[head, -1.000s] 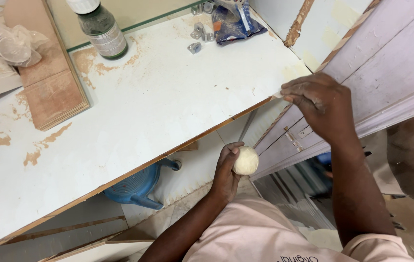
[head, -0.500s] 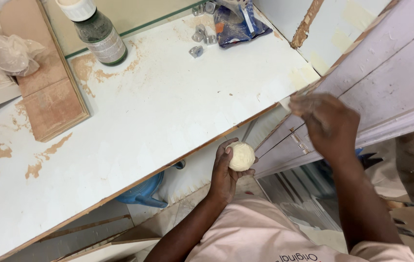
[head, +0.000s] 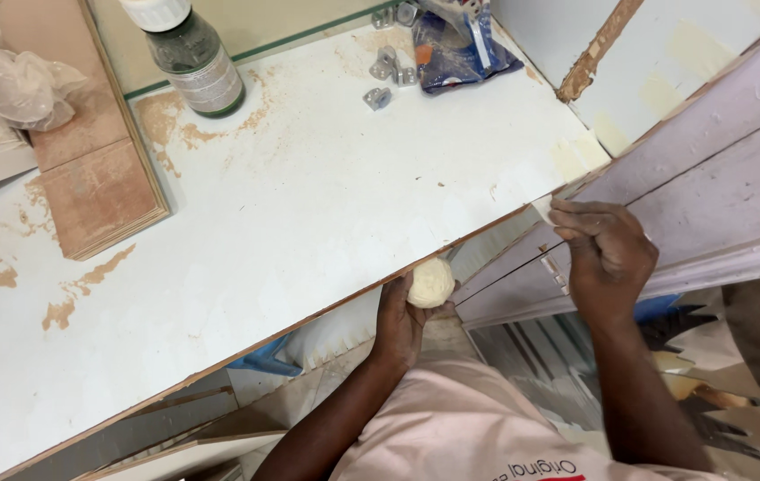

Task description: The person holds a roll of white adhesive tape and repeatedly tears off small pieces. They then apply these pieces to the vertical edge of a white cabinet or door frame, smoothing them down with their fingers.

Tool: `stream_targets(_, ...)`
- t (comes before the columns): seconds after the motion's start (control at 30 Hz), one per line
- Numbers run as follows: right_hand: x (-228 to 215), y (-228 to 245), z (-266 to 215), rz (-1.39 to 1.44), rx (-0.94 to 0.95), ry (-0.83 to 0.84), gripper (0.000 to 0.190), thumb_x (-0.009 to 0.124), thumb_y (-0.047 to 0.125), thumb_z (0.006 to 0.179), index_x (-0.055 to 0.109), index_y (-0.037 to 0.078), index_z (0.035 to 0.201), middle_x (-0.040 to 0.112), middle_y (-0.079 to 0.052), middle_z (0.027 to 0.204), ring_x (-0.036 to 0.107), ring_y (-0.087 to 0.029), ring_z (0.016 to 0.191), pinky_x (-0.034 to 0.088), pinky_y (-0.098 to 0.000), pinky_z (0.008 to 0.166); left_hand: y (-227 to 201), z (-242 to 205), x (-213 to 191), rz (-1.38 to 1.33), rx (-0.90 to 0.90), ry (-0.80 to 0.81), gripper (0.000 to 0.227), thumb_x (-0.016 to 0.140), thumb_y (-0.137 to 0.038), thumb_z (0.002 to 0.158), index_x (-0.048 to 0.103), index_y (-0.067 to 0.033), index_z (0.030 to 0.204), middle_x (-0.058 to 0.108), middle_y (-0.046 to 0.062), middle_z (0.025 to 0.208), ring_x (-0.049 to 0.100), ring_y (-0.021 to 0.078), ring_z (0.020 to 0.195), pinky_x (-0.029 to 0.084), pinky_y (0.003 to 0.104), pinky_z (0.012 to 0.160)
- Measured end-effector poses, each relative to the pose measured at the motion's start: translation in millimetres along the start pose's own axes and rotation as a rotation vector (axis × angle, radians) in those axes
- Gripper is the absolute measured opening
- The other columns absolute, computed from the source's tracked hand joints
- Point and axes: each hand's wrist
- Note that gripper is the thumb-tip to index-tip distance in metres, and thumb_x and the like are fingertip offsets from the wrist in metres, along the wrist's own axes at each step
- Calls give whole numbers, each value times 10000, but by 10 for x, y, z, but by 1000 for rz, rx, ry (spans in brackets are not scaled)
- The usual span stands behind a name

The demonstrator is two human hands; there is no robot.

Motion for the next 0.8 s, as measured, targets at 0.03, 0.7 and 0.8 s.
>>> stream_targets(0.03, 14, -67, -26, -12, -24, -12, 78, 691, -85, 1039, 725, -15, 1034, 738, -172, 1107, 751, -207, 982, 640, -279, 830, 7, -10, -11, -9, -6, -14, 615, 504, -474, 1035, 494, 7, 1418, 647, 191, 1301, 705, 349, 1119, 623, 427, 835)
stream_targets(0.7, 817, -858, -1220, -234, 228, 542, 148, 688, 48, 896, 722, 63, 1039, 737, -114, 1049, 720, -296, 1037, 582, -396, 851, 63, -77, 219, -93, 69, 83, 591, 514, -401, 1038, 324, -80, 1497, 553, 187, 1407, 659, 379, 1192, 574, 500, 926)
stream_targets(0.8, 760, -940, -1333, 303, 760, 398, 136, 636, 98, 973, 709, 66, 1083, 752, -91, 1037, 747, -243, 964, 590, -356, 809, 113, -42, 181, -112, 149, 16, 584, 516, -342, 1076, 329, -54, 1548, 506, 158, 1519, 557, 320, 1364, 515, 512, 1100)
Point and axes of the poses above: each hand's wrist, its own z-axis towards the middle knuckle, its own x-axis out of the palm, y = z × x
